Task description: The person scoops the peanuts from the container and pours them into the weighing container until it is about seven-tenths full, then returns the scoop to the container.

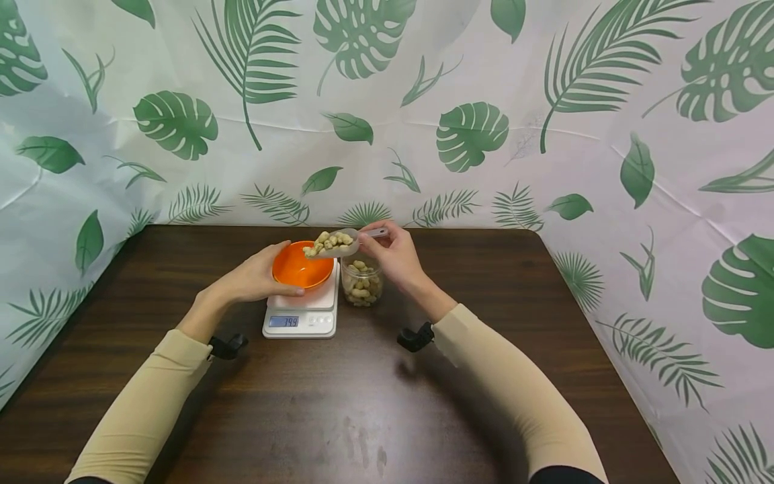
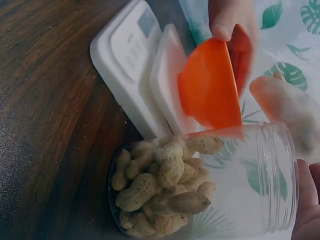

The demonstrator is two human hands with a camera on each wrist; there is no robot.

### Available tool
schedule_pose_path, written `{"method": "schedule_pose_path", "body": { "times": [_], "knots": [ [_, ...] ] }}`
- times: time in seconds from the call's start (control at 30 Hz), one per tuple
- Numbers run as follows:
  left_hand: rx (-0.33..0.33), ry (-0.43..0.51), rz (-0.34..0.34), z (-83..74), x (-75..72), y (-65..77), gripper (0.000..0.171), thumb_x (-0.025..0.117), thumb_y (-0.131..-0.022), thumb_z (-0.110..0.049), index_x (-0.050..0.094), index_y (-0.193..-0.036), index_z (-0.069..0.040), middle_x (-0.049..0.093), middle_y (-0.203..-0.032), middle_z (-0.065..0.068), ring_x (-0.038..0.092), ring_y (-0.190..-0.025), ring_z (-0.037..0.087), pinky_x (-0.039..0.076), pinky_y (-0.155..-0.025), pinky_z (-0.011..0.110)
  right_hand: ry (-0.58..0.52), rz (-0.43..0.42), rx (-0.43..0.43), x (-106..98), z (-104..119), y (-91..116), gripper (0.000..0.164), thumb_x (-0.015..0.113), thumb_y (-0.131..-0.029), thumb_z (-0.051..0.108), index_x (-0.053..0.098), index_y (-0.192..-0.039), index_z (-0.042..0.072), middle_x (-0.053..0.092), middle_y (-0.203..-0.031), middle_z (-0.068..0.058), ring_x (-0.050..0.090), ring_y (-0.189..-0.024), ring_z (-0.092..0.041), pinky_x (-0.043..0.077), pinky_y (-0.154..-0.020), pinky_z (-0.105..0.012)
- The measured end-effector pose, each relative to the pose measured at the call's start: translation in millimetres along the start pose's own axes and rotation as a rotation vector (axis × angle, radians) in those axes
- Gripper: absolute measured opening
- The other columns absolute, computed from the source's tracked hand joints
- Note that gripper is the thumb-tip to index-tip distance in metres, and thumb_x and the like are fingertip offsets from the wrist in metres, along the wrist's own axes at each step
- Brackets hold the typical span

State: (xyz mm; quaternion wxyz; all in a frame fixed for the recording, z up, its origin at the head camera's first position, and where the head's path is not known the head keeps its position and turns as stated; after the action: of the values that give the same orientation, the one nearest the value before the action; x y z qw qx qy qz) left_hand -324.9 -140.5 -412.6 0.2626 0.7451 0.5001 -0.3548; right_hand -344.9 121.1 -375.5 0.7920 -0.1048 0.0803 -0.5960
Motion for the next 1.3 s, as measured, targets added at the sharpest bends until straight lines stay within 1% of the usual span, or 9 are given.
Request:
{"method": "schedule_pose_path", "body": {
  "times": [0.2, 0.37, 0.43, 0.63, 0.73, 0.83, 1.0, 1.07, 1.3],
  "knots": [
    [0.013, 0.008, -0.002, 0.3, 0.7, -0.1, 0.114, 0.084, -0.08, -0.054, 0.027, -0.159, 0.004, 0.038, -0.157, 0.024, 0.041, -0.138, 0.041, 0.024, -0.11, 0.072, 0.055, 0.01, 0.017, 2.9, -2.1, -0.8, 0.021, 0.063, -0.102, 0.004, 0.06, -0.119, -0.009, 0.064, -0.119, -0.024, 0.071, -0.1, -0.02, 0.054, -0.095, -0.045],
    [0.015, 0.027, 0.004, 0.7, 0.6, 0.4, 0.113, 0.084, -0.08, -0.053, 0.026, -0.159, 0.004, 0.037, -0.158, 0.024, 0.039, -0.141, 0.042, 0.021, -0.111, 0.073, 0.052, 0.018, 0.027, 3.8, -3.0, -1.7, 0.023, 0.063, -0.102, 0.005, 0.06, -0.12, -0.01, 0.063, -0.119, -0.025, 0.071, -0.101, -0.023, 0.05, -0.097, -0.052],
    [0.007, 0.02, 0.002, 1.0, 0.4, 1.0, 0.115, 0.084, -0.081, -0.053, 0.024, -0.16, 0.004, 0.035, -0.159, 0.025, 0.038, -0.141, 0.042, 0.02, -0.111, 0.074, 0.057, 0.023, 0.026, 4.4, -2.7, -2.2, 0.024, 0.063, -0.103, 0.006, 0.061, -0.12, -0.01, 0.063, -0.119, -0.026, 0.071, -0.103, -0.026, 0.051, -0.097, -0.052],
    [0.005, 0.015, -0.003, 0.4, 0.7, 1.6, 0.115, 0.084, -0.08, -0.053, 0.024, -0.16, 0.004, 0.034, -0.159, 0.025, 0.043, -0.136, 0.041, 0.031, -0.109, 0.068, 0.106, 0.031, 0.008, 6.8, 1.0, -3.1, 0.025, 0.064, -0.102, 0.007, 0.062, -0.12, -0.01, 0.065, -0.118, -0.025, 0.069, -0.109, -0.031, 0.056, -0.091, -0.038],
    [0.008, 0.03, -0.005, 0.3, 0.4, 1.7, 0.115, 0.085, -0.08, -0.052, 0.024, -0.16, 0.004, 0.036, -0.158, 0.024, 0.046, -0.134, 0.04, 0.035, -0.108, 0.064, 0.143, 0.035, -0.003, 7.7, 2.9, -3.7, 0.024, 0.065, -0.102, 0.009, 0.064, -0.118, -0.009, 0.065, -0.116, -0.023, 0.069, -0.107, -0.029, 0.056, -0.09, -0.039],
    [0.02, 0.05, -0.004, -0.2, 0.1, 1.2, 0.112, 0.086, -0.08, -0.05, 0.026, -0.159, 0.003, 0.039, -0.155, 0.022, 0.048, -0.132, 0.039, 0.038, -0.108, 0.062, 0.192, 0.041, -0.021, 7.9, 4.9, -4.4, 0.023, 0.067, -0.102, 0.011, 0.065, -0.117, -0.006, 0.066, -0.113, -0.02, 0.07, -0.103, -0.028, 0.056, -0.09, -0.043],
    [0.037, 0.044, -0.007, -1.1, -0.9, 1.0, 0.111, 0.086, -0.08, -0.051, 0.028, -0.158, 0.003, 0.04, -0.154, 0.023, 0.045, -0.134, 0.04, 0.036, -0.109, 0.063, 0.231, 0.043, -0.04, 7.2, 9.1, -5.1, 0.022, 0.067, -0.101, 0.013, 0.066, -0.115, -0.004, 0.068, -0.11, -0.018, 0.07, -0.1, -0.033, 0.054, -0.091, -0.054],
    [0.039, 0.039, -0.005, -1.3, -0.9, 1.0, 0.112, 0.085, -0.08, -0.052, 0.028, -0.158, 0.003, 0.039, -0.155, 0.024, 0.044, -0.136, 0.041, 0.035, -0.109, 0.064, 0.236, 0.041, -0.044, 6.5, 10.7, -5.1, 0.022, 0.068, -0.101, 0.013, 0.066, -0.115, -0.003, 0.068, -0.109, -0.018, 0.07, -0.1, -0.037, 0.053, -0.091, -0.055],
    [0.033, 0.031, 0.002, -0.3, -0.7, 0.4, 0.115, 0.085, -0.08, -0.052, 0.024, -0.159, 0.005, 0.036, -0.157, 0.026, 0.04, -0.14, 0.042, 0.03, -0.112, 0.064, 0.263, 0.023, -0.051, 2.8, 16.3, -5.0, 0.022, 0.068, -0.101, 0.015, 0.067, -0.116, -0.002, 0.07, -0.107, -0.017, 0.068, -0.101, -0.042, 0.056, -0.089, -0.045]
  ]
}}
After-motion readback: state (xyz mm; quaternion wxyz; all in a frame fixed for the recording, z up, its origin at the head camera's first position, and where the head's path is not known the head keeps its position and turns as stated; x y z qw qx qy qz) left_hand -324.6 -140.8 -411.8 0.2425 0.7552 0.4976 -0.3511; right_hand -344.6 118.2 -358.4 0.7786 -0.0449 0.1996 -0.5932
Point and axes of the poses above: each hand's wrist, its own y-axis away from the middle knuckle, its own x-axis out of the palm, z = x × y, the point moved 6 cm from there along -y, towards the middle knuckle
